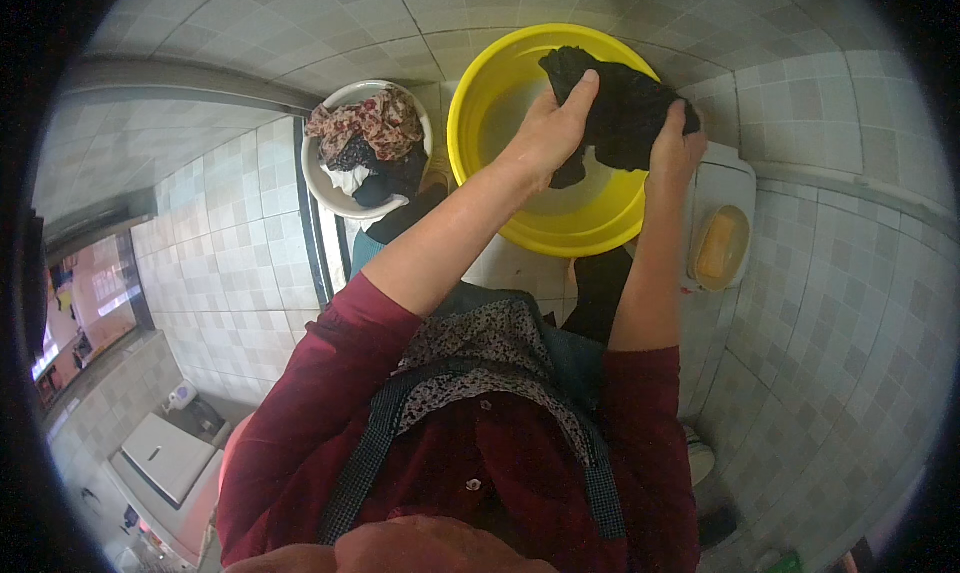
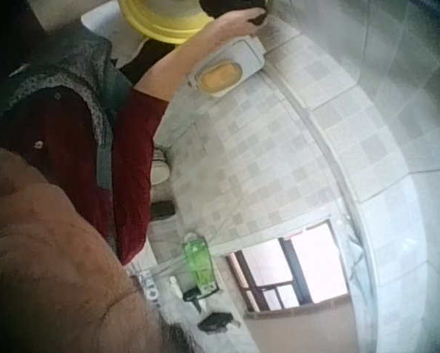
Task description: The person washes a piece of black clothing by hand in a yellow basin using soap and water.
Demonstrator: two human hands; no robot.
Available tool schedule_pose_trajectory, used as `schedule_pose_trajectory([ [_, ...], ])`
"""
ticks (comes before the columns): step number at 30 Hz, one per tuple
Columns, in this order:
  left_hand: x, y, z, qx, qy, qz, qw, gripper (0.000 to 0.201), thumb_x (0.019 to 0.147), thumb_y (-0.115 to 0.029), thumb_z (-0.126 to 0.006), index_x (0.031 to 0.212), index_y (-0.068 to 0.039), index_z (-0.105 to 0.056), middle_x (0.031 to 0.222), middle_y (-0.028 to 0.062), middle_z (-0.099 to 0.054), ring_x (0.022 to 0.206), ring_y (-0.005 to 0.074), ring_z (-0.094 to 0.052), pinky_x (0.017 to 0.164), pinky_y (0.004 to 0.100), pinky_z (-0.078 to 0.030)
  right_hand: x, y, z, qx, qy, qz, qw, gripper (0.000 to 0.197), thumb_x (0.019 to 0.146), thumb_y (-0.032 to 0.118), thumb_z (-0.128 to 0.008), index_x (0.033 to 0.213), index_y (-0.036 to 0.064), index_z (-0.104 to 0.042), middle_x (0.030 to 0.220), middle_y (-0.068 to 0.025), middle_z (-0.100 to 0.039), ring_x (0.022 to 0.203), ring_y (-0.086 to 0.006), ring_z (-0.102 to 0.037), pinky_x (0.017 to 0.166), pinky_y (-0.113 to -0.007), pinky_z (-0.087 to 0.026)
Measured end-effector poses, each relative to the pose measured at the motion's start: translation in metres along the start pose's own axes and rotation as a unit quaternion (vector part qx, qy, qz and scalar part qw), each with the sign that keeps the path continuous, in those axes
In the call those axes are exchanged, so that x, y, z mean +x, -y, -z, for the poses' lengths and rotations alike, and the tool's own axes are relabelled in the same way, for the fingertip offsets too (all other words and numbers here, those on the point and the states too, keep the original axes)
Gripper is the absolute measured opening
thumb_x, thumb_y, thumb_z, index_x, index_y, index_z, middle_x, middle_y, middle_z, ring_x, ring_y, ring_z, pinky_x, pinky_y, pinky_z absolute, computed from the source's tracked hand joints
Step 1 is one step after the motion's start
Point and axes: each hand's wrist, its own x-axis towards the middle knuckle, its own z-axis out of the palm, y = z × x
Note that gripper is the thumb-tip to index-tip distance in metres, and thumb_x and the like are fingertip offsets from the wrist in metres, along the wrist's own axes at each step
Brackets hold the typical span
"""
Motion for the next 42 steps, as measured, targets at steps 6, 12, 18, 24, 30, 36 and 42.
schedule_pose_trajectory([
  [6, 0.005, 0.009, 0.005, -0.174, 0.021, 0.086, 0.981, 0.044, 0.098, -0.040, -0.046, 0.125, -0.006, -0.043, 0.116, 0.0103, -0.054, 0.104, 0.0227, -0.054, 0.091, 0.0386, -0.044, -0.030, 0.006, -0.005, -0.127, 0.361, 0.188, 0.905, 0.054, 0.086, 0.011, -0.056, 0.135, -0.0037, -0.041, 0.126, -0.0197, -0.054, 0.113, -0.0267, -0.054, 0.094, -0.034, -0.042],
  [12, 0.002, 0.007, 0.001, -0.220, 0.067, 0.042, 0.972, 0.042, 0.097, -0.040, -0.048, 0.123, -0.008, -0.041, 0.114, 0.0087, -0.052, 0.104, 0.0220, -0.052, 0.092, 0.0383, -0.044, -0.019, 0.004, 0.021, -0.115, 0.484, 0.193, 0.846, 0.079, 0.079, 0.008, -0.063, 0.145, -0.0025, -0.021, 0.141, -0.0185, -0.039, 0.131, -0.0255, -0.039, 0.107, -0.032, -0.030],
  [18, 0.001, 0.010, -0.002, -0.212, 0.016, 0.023, 0.977, 0.045, 0.097, -0.040, -0.049, 0.130, -0.012, -0.037, 0.119, 0.0057, -0.049, 0.111, 0.0199, -0.048, 0.099, 0.0380, -0.039, -0.058, 0.035, 0.014, -0.286, 0.481, 0.186, 0.808, 0.099, 0.071, 0.013, -0.072, 0.147, -0.0005, -0.011, 0.144, -0.0206, -0.034, 0.135, -0.0310, -0.034, 0.111, -0.037, -0.028],
  [24, 0.005, 0.007, -0.001, -0.193, 0.041, -0.022, 0.980, 0.052, 0.096, -0.042, -0.050, 0.135, -0.011, -0.035, 0.129, 0.0056, -0.045, 0.117, 0.0191, -0.044, 0.101, 0.0347, -0.036, -0.038, -0.009, -0.007, -0.313, 0.258, 0.281, 0.870, 0.072, 0.074, 0.006, -0.063, 0.139, -0.0006, -0.034, 0.133, -0.0200, -0.048, 0.125, -0.0348, -0.046, 0.105, -0.039, -0.035],
  [30, 0.015, 0.019, 0.005, 0.191, -0.082, -0.189, 0.960, 0.051, 0.091, -0.049, -0.050, 0.108, -0.003, -0.064, 0.142, 0.0366, -0.023, 0.128, 0.0465, -0.030, 0.110, 0.0442, -0.023, -0.014, 0.009, 0.022, 0.174, 0.188, 0.059, 0.965, 0.035, 0.076, -0.004, -0.049, 0.108, -0.0037, -0.062, 0.118, -0.0165, -0.059, 0.106, -0.0261, -0.059, 0.097, -0.033, -0.044],
  [36, 0.024, 0.047, 0.006, 0.005, -0.098, 0.000, 0.995, 0.048, 0.096, -0.046, -0.040, 0.117, -0.006, -0.056, 0.139, 0.0222, -0.037, 0.122, 0.0344, -0.044, 0.103, 0.0392, -0.033, -0.030, 0.027, -0.010, 0.424, 0.232, -0.020, 0.875, 0.037, 0.077, 0.010, -0.049, 0.109, -0.0044, -0.061, 0.111, -0.0146, -0.059, 0.106, -0.0246, -0.057, 0.096, -0.034, -0.044],
  [42, 0.020, 0.035, 0.018, 0.027, -0.166, 0.067, 0.984, 0.053, 0.098, -0.043, -0.032, 0.133, -0.004, -0.038, 0.129, 0.0143, -0.047, 0.108, 0.0261, -0.056, 0.091, 0.0353, -0.046, -0.125, 0.054, -0.012, 0.037, 0.381, 0.331, 0.862, 0.029, 0.076, 0.008, -0.053, 0.102, -0.0004, -0.063, 0.094, -0.0118, -0.066, 0.088, -0.0220, -0.065, 0.082, -0.031, -0.049],
])
